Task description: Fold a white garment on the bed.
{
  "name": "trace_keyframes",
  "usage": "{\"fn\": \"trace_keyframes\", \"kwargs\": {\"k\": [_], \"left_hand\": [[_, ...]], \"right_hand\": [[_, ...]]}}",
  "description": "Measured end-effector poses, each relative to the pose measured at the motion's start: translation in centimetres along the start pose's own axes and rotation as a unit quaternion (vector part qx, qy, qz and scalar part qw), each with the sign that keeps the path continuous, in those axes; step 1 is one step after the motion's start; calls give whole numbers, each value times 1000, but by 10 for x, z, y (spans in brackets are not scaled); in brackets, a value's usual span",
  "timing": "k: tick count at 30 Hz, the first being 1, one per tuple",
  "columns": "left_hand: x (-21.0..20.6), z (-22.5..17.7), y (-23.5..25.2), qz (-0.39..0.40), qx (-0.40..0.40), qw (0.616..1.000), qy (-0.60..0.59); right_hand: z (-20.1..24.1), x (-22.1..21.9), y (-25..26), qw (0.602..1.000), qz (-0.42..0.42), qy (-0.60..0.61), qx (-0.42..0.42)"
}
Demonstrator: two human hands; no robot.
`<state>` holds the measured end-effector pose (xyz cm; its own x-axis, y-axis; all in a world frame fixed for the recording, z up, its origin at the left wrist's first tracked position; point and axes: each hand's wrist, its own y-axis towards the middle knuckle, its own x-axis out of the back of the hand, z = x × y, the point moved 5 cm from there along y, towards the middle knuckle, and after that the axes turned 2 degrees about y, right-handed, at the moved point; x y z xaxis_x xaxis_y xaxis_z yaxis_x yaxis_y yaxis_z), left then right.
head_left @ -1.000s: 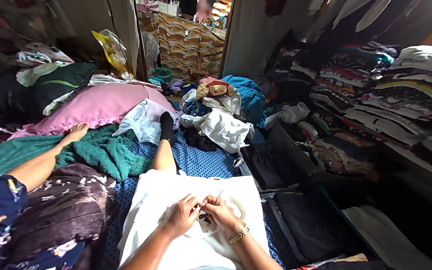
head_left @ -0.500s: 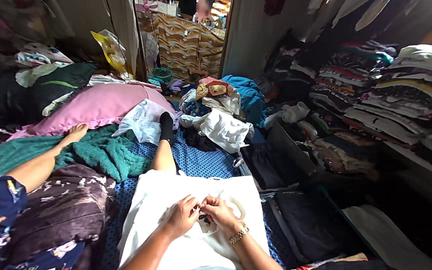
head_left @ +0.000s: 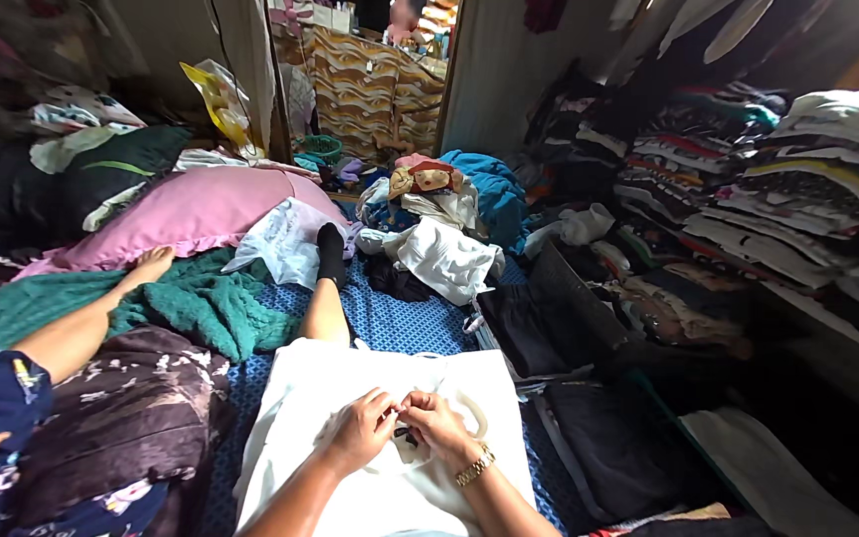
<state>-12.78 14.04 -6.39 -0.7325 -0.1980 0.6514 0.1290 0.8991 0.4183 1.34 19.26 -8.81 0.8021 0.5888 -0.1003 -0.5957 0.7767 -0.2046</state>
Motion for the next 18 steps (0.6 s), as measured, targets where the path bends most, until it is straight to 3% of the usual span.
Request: {"fn": "trace_keyframes", "kwargs": {"k": [6,18], "left_hand": [[-2,3,0,32,19,999,-10],[-2,4,0,3,15,1000,-13]], "right_hand": [[0,-1,0,1000,0,4,2],[1,0,-1,1000,1,11,10]]}}
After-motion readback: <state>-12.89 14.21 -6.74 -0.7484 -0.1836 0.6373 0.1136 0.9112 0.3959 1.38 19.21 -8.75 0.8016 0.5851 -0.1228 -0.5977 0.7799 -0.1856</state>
